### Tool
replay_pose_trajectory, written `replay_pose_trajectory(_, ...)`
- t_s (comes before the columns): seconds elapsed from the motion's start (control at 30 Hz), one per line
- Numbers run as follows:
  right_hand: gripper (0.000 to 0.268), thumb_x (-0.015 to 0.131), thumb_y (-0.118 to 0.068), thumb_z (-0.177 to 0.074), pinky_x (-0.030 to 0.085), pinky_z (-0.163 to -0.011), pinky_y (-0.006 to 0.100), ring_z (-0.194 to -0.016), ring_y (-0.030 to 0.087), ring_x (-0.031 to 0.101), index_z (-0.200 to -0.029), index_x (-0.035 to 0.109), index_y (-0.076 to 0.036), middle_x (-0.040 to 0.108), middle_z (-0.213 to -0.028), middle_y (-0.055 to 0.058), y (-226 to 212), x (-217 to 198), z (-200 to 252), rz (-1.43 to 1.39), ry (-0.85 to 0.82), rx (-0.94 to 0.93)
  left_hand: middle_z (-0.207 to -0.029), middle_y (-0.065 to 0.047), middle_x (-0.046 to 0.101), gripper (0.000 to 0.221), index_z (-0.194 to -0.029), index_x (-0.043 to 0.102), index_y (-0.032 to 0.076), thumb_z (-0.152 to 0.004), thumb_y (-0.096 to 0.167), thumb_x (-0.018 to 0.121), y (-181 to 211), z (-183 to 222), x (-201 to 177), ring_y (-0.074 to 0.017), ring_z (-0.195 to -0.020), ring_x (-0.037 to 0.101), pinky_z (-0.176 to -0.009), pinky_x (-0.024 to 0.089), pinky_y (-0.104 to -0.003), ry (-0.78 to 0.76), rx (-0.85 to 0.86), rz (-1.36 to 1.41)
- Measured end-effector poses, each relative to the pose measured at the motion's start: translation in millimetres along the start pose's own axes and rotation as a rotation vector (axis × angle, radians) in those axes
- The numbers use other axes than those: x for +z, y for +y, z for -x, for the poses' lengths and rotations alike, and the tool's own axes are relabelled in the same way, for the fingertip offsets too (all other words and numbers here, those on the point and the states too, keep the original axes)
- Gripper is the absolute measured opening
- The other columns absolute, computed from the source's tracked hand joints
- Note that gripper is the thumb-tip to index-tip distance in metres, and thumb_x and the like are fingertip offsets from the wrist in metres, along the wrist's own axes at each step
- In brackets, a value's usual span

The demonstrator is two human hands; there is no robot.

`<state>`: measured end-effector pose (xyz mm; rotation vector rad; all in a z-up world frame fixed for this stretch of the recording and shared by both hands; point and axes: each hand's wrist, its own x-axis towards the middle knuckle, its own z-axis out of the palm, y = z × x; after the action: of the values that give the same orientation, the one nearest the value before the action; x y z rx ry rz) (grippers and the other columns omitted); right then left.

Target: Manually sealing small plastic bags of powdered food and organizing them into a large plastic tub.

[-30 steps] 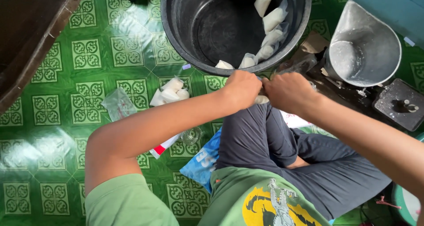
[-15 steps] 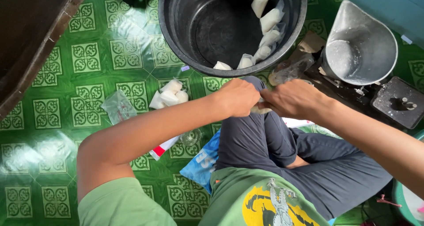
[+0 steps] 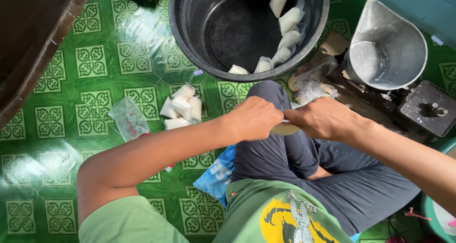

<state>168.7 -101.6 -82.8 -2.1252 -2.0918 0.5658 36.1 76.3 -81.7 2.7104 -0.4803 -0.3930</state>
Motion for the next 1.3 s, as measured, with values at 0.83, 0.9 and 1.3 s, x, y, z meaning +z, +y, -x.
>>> replay_pose_trajectory(0.83,0.011,0.046,-0.011,-0.087,0.050,-0.048,0.036,-0.061,0.025,0.069,-0.081,0.055,-0.015,0.064,-0.069,0.005,-0.6,10.2,-39.5,0.607,0.051,0.223,-0.055,0.001,0.055,0.005,-0.079,0.053,0.015,-0.074,0.014,0.054,-26.6,-50.7,70.5,-0.0222,-0.053,0.060,-0.048,0.042,-0.043,0.549,-0.393,-0.611)
replay_pose_trajectory(0.9,0.008,0.048,-0.012,-0.084,0.046,-0.045,0.036,-0.058,0.026,0.066,-0.082,0.055,-0.013,0.061,-0.066,0.007,9.9,24.4,-42.0,0.686,0.080,0.245,-0.058,-0.005,0.052,0.006,-0.074,0.055,0.012,-0.069,0.010,0.056,-32.5,-53.4,74.0,-0.0271,-0.052,0.057,-0.050,0.038,-0.042,0.623,-0.384,-0.637)
replay_pose_trajectory(1.3,0.026,0.053,-0.006,-0.076,0.044,-0.042,0.031,-0.048,0.021,0.062,-0.053,0.057,-0.016,0.055,-0.047,0.001,10.2,33.6,-44.0,0.566,0.020,0.219,-0.063,-0.004,0.062,0.014,-0.068,0.068,0.016,-0.076,0.010,0.059,-26.4,-44.3,62.2,-0.0237,-0.061,0.061,-0.051,0.040,-0.043,0.157,-0.301,-0.381)
